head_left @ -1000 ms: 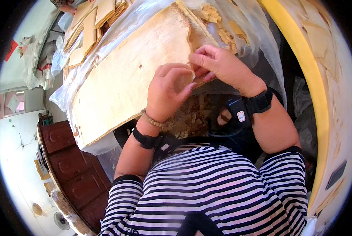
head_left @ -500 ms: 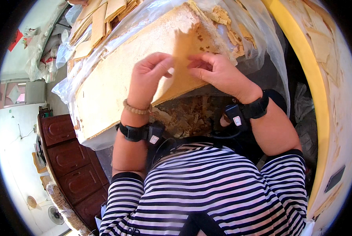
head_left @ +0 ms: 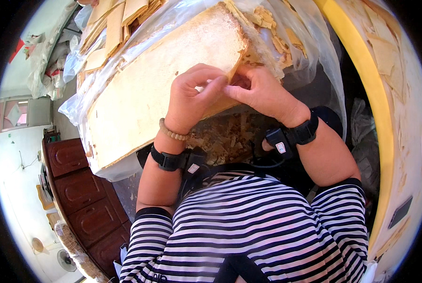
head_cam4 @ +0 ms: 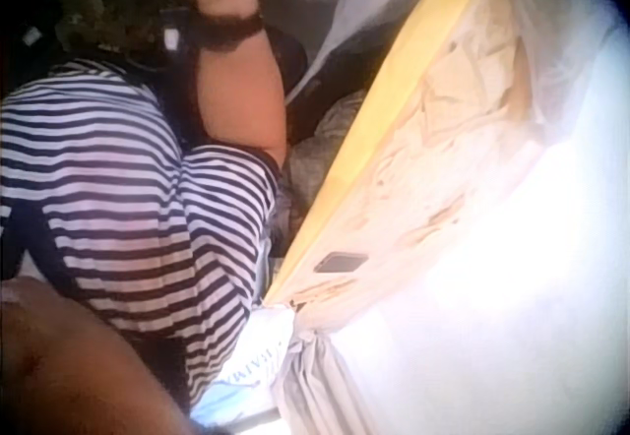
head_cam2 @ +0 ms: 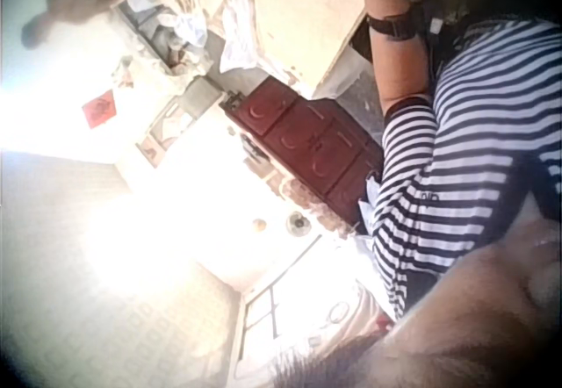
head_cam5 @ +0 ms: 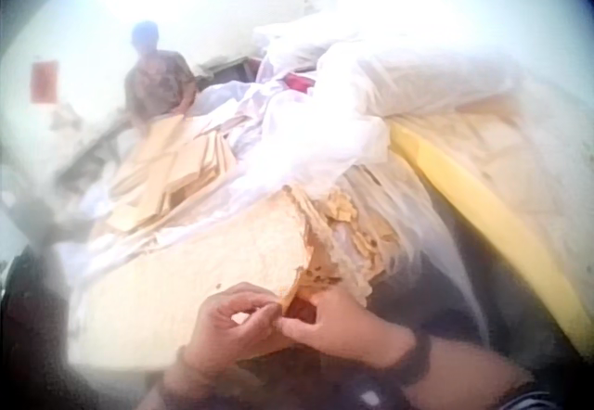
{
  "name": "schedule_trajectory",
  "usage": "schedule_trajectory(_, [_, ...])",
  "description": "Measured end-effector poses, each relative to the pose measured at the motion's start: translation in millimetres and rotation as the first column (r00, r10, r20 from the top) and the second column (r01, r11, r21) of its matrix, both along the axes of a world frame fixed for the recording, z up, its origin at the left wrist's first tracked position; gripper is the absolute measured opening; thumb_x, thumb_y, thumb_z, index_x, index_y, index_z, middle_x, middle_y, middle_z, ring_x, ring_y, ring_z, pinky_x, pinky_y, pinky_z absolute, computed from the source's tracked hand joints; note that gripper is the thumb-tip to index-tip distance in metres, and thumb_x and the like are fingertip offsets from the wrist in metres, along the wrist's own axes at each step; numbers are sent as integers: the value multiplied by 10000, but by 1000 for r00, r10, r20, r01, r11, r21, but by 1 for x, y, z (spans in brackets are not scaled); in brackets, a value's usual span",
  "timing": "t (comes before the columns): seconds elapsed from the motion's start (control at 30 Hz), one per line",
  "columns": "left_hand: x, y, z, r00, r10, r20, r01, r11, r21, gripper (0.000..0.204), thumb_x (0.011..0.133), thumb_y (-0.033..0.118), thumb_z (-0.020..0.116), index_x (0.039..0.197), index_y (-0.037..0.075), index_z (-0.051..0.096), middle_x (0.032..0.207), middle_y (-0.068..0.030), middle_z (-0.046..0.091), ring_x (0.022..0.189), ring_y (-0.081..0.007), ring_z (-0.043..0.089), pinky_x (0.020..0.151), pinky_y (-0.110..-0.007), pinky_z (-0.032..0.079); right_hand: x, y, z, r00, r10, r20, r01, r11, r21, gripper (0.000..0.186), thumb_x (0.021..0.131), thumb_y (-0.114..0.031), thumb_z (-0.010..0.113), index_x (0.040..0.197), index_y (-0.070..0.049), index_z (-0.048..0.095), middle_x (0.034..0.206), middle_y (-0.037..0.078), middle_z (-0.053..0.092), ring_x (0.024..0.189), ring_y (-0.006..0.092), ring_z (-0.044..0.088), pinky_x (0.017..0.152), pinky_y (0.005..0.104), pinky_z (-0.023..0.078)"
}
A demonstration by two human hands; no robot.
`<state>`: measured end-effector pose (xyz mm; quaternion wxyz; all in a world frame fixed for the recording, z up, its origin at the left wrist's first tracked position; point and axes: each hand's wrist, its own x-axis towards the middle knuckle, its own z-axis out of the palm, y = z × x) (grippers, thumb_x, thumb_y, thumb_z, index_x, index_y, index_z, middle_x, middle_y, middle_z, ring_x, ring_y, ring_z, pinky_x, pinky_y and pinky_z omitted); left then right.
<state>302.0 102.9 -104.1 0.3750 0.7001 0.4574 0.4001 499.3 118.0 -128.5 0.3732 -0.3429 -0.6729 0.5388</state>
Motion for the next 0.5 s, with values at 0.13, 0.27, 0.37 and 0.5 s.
schedule_trajectory(0.13, [11,-4,8,973,79,-215,-40,983,180,71,881,36,709,950,29,726,929,-63,704,802,-145,667,706,-264,538,-3,-4,-4,999,-47,-19,46,999,-26,306,923,-125,600,1189,26,623,998,48,672,845,95,615,710,247,520])
schedule_trajectory(0.27, [25,-7,6,890,235,-390,-27,882,470,78,824,26,726,890,64,710,888,-75,696,757,-216,682,665,-306,551,-8,-10,-9,965,-260,-22,259,966,-28,237,849,-136,556,941,68,633,830,284,651,774,422,649,700,441,508])
schedule_trajectory(0.37, [29,-9,8,855,282,-436,-29,864,503,90,790,24,731,844,79,685,874,-74,686,772,-264,681,673,-329,549,-12,-10,-15,935,-354,-27,352,934,-64,249,851,-141,536,827,89,629,767,305,624,734,439,641,669,463,495])
schedule_trajectory(0.5, [29,-8,8,838,326,-438,-61,853,519,110,780,31,729,864,89,687,874,-75,684,784,-278,681,681,-347,548,-12,-7,-33,906,-424,-14,421,903,-86,291,859,-155,525,771,102,628,727,313,609,695,441,637,650,474,487])
